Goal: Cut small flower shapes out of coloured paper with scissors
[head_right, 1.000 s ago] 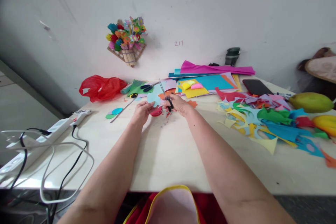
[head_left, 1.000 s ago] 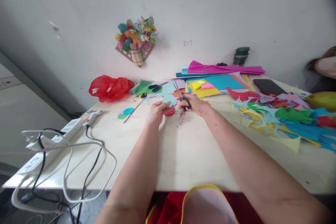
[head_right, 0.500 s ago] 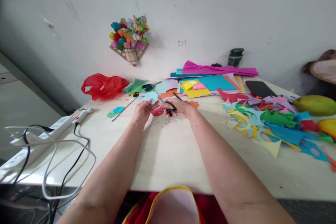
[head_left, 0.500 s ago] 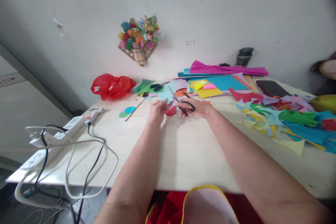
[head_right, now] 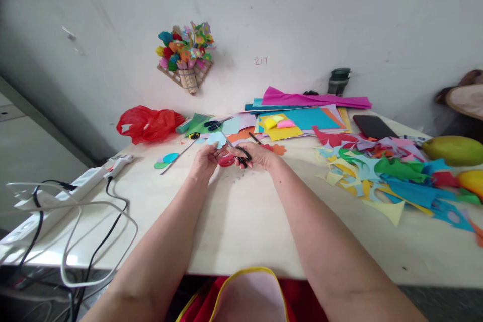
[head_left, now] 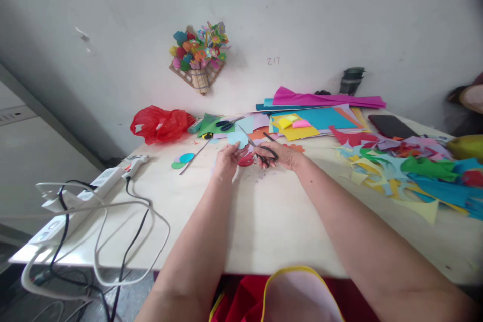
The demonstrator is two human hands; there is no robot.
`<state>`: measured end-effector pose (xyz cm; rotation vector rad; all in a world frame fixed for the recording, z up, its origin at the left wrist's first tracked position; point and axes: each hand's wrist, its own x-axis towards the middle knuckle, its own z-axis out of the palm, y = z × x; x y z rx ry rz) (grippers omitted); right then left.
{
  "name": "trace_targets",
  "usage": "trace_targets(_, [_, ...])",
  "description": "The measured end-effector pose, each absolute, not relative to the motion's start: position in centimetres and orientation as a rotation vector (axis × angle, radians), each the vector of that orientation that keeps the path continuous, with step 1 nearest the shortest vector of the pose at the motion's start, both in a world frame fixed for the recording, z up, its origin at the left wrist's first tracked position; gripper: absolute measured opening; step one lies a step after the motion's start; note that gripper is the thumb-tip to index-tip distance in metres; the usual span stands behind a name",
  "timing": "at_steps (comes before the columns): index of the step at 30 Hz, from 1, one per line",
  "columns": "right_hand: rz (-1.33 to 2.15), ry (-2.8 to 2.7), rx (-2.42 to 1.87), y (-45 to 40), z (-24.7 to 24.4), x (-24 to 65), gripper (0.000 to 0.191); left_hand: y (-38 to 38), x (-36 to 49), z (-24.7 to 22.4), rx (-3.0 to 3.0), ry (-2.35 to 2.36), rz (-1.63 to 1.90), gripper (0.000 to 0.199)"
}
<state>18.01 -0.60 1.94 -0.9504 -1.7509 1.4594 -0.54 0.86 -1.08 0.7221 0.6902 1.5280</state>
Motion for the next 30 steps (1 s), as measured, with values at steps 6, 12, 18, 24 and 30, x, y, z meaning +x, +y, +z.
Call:
trace_targets(6, [1.467, -1.723, -0.981, -0.77, 2.07, 17.77, 0.036, 0.71, -0.37, -0.90, 0.711, 0.681, 1.528, 0.035])
trace_targets(12, [1.464, -1.708, -0.978, -1.06, 2.35, 17.64, 0.035, 0.89, -0.41, -1.08, 0.712, 0.714, 1.528, 0.034])
trace_targets(18, [1.456, -1.709, -0.982, -0.99, 2.29, 17.55, 0.036, 0.89, -0.32, -1.14, 0.718, 0.719, 1.529, 0.029])
trace_targets(24, [1.462, -1.686, -1.011, -0.99, 2.29, 17.44, 0.036, 0.81, -0.22, -1.08, 0.712, 0.702, 1.531, 0.032])
trace_targets(30, [1.450, -1.678, -1.016, -0.88, 2.25, 17.36, 0.034, 0.78, -0.19, -1.02, 0.702, 0.713, 1.528, 0.031])
